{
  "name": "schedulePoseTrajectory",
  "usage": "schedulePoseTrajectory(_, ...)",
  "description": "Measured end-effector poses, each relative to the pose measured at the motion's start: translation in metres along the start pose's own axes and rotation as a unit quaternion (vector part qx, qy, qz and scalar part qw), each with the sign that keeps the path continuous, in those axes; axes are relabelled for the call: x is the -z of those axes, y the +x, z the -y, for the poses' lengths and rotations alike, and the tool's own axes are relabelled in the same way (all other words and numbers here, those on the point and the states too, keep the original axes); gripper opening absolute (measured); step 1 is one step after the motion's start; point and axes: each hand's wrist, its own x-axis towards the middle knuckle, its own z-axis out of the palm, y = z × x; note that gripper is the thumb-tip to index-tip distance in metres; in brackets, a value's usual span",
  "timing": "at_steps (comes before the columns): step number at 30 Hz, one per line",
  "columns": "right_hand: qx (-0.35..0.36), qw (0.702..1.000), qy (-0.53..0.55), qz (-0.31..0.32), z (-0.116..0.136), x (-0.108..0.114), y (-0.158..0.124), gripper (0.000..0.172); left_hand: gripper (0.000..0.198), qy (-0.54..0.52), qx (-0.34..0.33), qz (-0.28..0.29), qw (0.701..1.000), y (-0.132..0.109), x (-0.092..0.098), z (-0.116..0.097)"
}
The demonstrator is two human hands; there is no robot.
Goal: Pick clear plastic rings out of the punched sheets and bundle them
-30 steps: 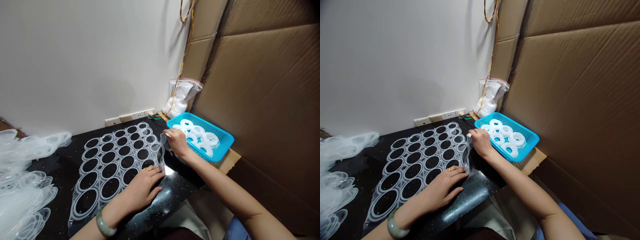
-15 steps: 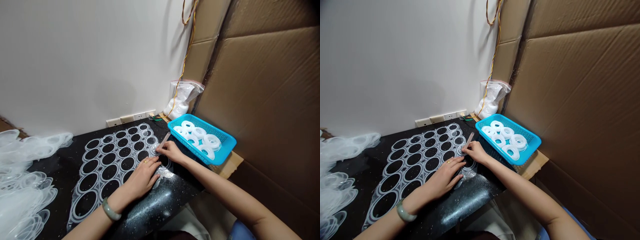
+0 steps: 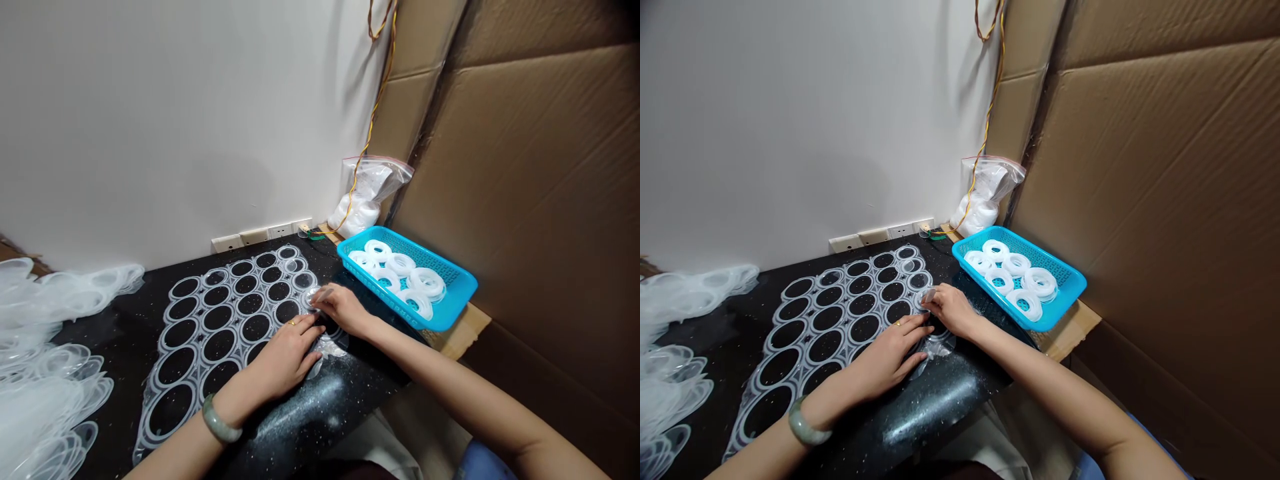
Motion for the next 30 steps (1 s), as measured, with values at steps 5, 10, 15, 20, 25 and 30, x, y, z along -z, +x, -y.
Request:
schedulePoseTrajectory(5, 0.004, 0.972, -0.227, 0.057, 0.010, 0.003, 0.008, 0.021, 0.039, -0.018, -0.007, 0.007, 1.000, -0.001, 0.007, 0.001)
schedulePoseTrajectory(10, -0.051, 0.938, -0.341, 0.028, 0.006, 0.013, 0.036, 0.019, 0.042, -0.027, -0.002, 0.029, 0.999, -0.005, 0.009, 0.001)
schedulePoseTrajectory(15, -0.108, 0.926, -0.338, -0.127, -0.003, 0.022, 0.066, 0.027, 0.044, -0.041, -0.002, 0.032, 0.999, -0.006, 0.012, -0.001)
schedulePoseTrajectory(20, -0.075, 0.976, -0.174, -0.103, -0.010, 0.000, 0.070, 0.022, 0.036, -0.048, -0.020, -0.013, 0.999, -0.002, 0.016, 0.012)
schedulePoseTrajectory(25, -0.165, 0.980, 0.100, -0.041, -0.028, -0.019, 0.065, 0.017, 0.039, 0.003, 0.016, -0.041, 0.999, 0.009, 0.015, 0.037)
schedulePoseTrajectory(30, -0.154, 0.967, 0.201, -0.029, -0.041, -0.021, 0.064, 0.024, 0.041, 0.022, 0.027, -0.031, 0.999, 0.013, 0.014, 0.045)
